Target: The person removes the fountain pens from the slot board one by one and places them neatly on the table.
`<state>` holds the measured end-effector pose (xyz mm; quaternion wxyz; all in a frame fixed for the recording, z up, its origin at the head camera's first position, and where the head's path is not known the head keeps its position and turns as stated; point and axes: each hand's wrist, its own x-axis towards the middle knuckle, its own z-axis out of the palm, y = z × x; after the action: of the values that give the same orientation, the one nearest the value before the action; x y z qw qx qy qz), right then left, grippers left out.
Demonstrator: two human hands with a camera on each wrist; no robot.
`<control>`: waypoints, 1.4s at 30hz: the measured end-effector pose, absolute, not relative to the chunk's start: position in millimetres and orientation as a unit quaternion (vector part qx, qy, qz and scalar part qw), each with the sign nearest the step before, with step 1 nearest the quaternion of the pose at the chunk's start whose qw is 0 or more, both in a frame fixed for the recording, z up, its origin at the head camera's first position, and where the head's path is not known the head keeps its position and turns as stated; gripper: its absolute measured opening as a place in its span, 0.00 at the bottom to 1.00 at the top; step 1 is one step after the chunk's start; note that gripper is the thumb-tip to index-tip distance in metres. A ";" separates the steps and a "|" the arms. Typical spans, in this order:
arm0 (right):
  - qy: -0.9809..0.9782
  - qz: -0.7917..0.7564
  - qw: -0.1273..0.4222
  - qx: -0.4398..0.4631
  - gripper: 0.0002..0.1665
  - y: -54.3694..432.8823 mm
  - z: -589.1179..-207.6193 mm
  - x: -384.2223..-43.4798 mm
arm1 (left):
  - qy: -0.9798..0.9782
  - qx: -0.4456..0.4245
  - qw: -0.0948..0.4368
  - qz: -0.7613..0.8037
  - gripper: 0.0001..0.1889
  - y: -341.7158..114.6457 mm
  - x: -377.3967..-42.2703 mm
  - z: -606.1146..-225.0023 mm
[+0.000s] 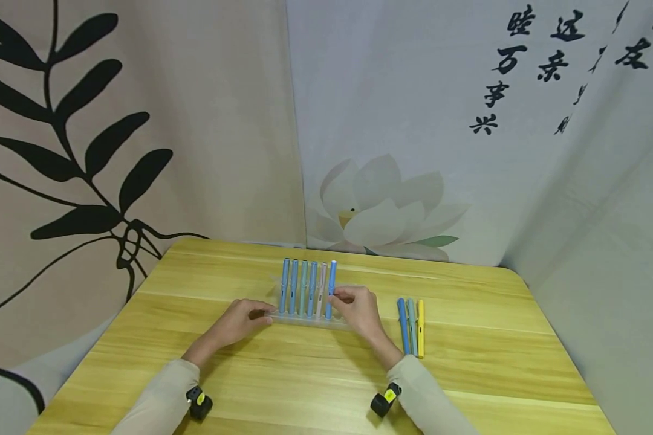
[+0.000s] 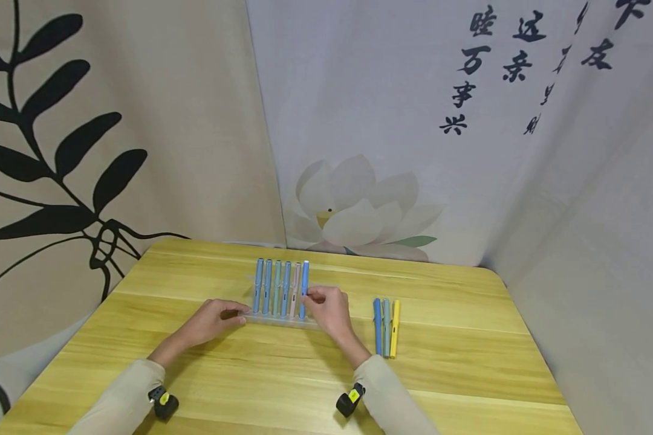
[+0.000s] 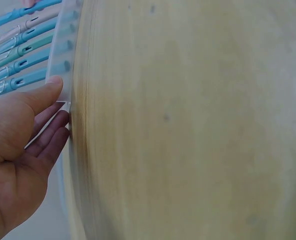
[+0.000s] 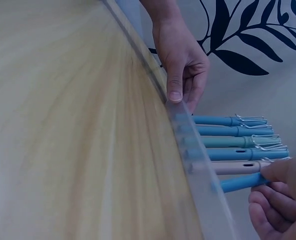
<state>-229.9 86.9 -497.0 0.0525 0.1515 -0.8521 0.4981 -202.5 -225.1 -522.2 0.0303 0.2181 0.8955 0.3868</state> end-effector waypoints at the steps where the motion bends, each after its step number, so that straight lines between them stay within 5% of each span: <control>1: -0.851 0.500 0.053 0.152 0.10 87.2 -495.7 -229.7 | 0.895 0.219 0.029 0.387 0.16 -225.0 -202.8 -522.2; 42: -0.851 0.505 0.099 0.109 0.12 145.8 -465.2 -211.9 | 0.899 0.216 0.030 0.380 0.16 -225.9 -203.7 -522.5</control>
<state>-211.9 145.8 -465.2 0.0988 0.1093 -0.8507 0.5046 -203.7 -225.9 -522.5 0.0302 0.2161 0.8989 0.3800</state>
